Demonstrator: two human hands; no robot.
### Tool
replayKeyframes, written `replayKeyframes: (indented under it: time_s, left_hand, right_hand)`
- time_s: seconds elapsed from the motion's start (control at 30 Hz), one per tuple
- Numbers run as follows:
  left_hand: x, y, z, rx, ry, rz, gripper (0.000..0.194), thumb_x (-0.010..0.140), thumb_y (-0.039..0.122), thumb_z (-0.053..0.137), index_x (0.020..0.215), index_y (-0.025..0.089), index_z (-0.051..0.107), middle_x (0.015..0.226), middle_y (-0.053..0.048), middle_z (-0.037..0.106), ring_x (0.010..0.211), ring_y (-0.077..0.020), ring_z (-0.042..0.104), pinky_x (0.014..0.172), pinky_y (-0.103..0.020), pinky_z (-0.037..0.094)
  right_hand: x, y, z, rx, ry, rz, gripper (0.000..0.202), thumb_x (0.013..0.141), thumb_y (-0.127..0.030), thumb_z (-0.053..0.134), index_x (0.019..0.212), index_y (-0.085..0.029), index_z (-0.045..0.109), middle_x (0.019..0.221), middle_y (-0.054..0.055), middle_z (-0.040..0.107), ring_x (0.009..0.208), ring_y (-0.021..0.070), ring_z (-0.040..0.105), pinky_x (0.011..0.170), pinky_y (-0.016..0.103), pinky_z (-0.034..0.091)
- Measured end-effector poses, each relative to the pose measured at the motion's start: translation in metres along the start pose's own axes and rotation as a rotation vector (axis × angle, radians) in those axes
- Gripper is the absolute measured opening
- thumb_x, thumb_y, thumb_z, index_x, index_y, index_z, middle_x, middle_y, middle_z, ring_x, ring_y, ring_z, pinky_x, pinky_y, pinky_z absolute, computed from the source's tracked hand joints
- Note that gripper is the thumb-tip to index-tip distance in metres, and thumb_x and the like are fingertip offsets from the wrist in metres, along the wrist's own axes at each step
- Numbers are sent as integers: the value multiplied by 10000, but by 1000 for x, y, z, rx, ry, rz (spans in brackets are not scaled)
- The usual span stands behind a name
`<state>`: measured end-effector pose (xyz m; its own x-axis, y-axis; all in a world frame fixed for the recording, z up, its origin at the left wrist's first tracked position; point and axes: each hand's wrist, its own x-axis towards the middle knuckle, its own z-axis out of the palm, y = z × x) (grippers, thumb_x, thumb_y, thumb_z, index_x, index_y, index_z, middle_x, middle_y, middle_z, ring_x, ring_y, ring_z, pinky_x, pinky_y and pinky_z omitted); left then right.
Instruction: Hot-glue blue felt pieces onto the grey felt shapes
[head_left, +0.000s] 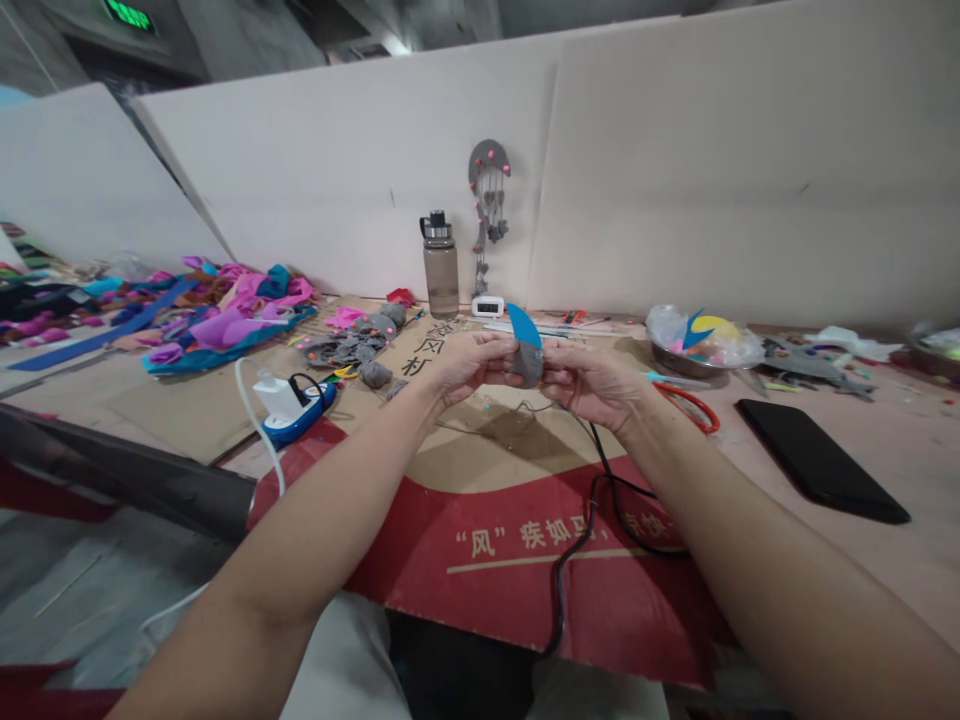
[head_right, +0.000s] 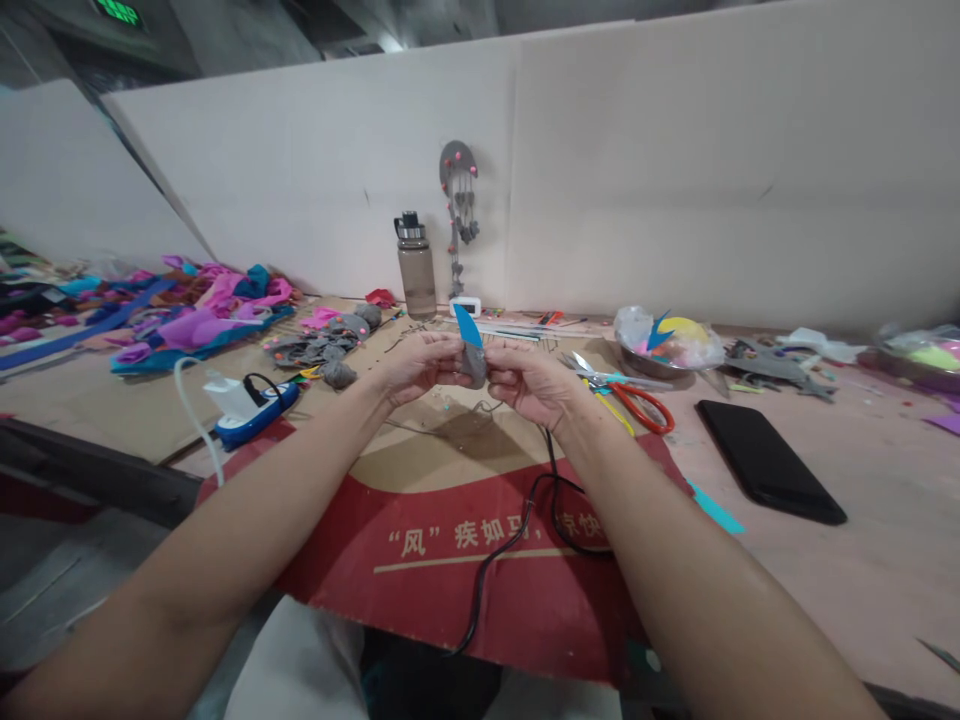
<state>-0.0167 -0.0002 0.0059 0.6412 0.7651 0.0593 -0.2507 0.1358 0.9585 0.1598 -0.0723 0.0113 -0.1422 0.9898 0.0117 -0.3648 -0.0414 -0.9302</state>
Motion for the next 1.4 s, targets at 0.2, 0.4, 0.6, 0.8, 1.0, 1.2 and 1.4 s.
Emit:
replayKeyframes:
  time_s: [0.2, 0.4, 0.6, 0.8, 1.0, 1.2, 1.4]
  left_hand:
    - [3, -5, 0, -8, 0, 5, 157, 773, 236, 779, 808, 115, 686, 725, -40, 694, 631, -119, 666, 677, -280, 590]
    - [4, -7, 3, -3, 64, 30, 182, 752, 242, 808, 782, 125, 673, 699, -28, 686, 592, -106, 653, 653, -267, 591]
    - [2, -5, 2, -31, 39, 11, 215, 761, 261, 800, 857, 101, 694, 801, -84, 727, 659, -131, 679, 650, -268, 593]
    - [1, -5, 1, -40, -64, -3, 257, 743, 283, 816, 869, 99, 689, 766, -58, 700, 606, -96, 634, 588, -217, 555]
    - [2, -8, 4, -96, -47, 41, 263, 728, 279, 834, 796, 106, 647, 682, -8, 636, 553, -63, 576, 544, -178, 495]
    - [7, -17, 8, -128, 12, 97, 339, 647, 311, 887, 743, 113, 628, 639, 12, 607, 535, -62, 542, 501, -179, 443]
    - [2, -15, 18, -76, 101, 115, 280, 705, 335, 825, 801, 116, 679, 709, -13, 644, 589, -88, 569, 487, -199, 449]
  right_hand:
    - [2, 4, 1, 5, -9, -21, 250, 610, -190, 788, 723, -185, 565, 589, -78, 402, 498, 42, 214, 431, 200, 205]
    - [4, 7, -2, 50, -33, -16, 299, 610, -182, 821, 670, -175, 528, 571, -84, 366, 506, 39, 237, 445, 188, 210]
    - [7, 9, -7, 44, 3, -12, 319, 589, -210, 827, 739, -189, 546, 574, -88, 383, 504, 49, 239, 443, 191, 225]
    - [4, 10, -7, 18, -48, -24, 356, 630, -258, 856, 732, -198, 521, 551, -99, 361, 484, 47, 268, 474, 193, 240]
    - [2, 12, 2, 65, -47, -53, 382, 595, -276, 889, 697, -198, 529, 568, -81, 428, 494, 58, 321, 492, 208, 269]
    - [7, 19, 12, 105, 25, -125, 356, 566, -271, 890, 662, -183, 558, 544, -78, 425, 504, 54, 314, 483, 201, 281]
    - [10, 22, 19, 91, 231, -229, 421, 448, -314, 926, 616, -175, 566, 537, -77, 482, 477, 33, 334, 440, 186, 247]
